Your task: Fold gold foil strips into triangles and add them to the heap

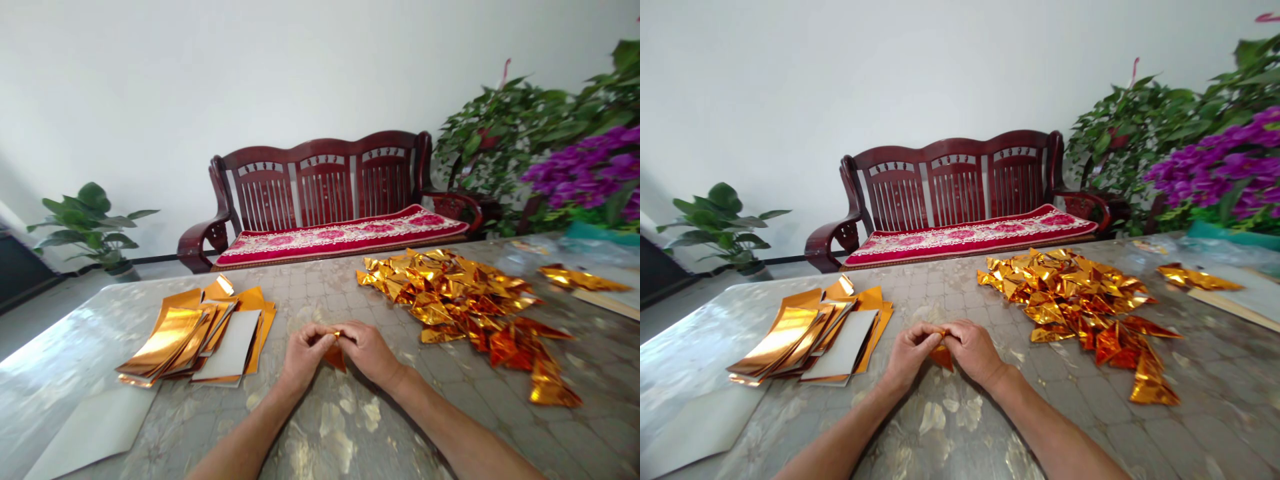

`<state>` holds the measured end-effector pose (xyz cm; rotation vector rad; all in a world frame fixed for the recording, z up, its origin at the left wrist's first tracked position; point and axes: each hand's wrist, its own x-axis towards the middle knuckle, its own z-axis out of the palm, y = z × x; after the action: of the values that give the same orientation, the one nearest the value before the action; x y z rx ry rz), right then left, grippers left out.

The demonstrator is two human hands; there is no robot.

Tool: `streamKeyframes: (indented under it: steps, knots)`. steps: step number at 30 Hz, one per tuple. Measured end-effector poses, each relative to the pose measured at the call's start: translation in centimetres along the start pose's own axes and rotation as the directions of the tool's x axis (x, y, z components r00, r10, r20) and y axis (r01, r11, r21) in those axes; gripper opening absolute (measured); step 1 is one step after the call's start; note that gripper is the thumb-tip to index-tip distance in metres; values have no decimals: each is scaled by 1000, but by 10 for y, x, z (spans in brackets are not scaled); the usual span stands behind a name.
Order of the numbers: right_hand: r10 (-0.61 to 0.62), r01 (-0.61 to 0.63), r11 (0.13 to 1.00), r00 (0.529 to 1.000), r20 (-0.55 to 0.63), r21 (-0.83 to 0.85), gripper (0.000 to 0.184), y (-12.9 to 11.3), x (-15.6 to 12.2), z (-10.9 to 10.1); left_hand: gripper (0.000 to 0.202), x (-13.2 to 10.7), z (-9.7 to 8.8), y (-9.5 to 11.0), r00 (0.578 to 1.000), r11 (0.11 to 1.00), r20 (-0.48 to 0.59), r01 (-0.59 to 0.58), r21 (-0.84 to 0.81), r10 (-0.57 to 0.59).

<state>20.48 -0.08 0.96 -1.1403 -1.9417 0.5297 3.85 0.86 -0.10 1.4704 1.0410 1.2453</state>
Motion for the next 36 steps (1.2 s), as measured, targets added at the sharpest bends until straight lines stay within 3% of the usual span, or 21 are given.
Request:
streamKeyframes:
  steps: [9,19,24,29,32,36]
  knots:
    - [5,-2,996,999,41,-93,31,0,0,0,20,0,-1,-1,999,994,29,44,-99,-41]
    - [36,-34,994,999,25,-108,32,0,-1,0,21,0,-4,-4,999,998,-4,31,-60,-31]
    - [-1,3,992,1000,17,-126,31,2,-1,2,20,0,-4,-3,999,1000,-32,-10,1,10]
    - [-63,65,987,998,13,-146,33,5,-2,2,32,-1,-4,3,1000,1000,-18,-7,0,7]
    - [-108,109,982,994,16,-152,35,3,-3,0,44,-1,-3,4,1000,999,0,28,-37,-28]
    - [-174,177,969,984,31,-172,37,-1,-2,-2,39,1,-2,-2,995,989,53,87,-121,-81]
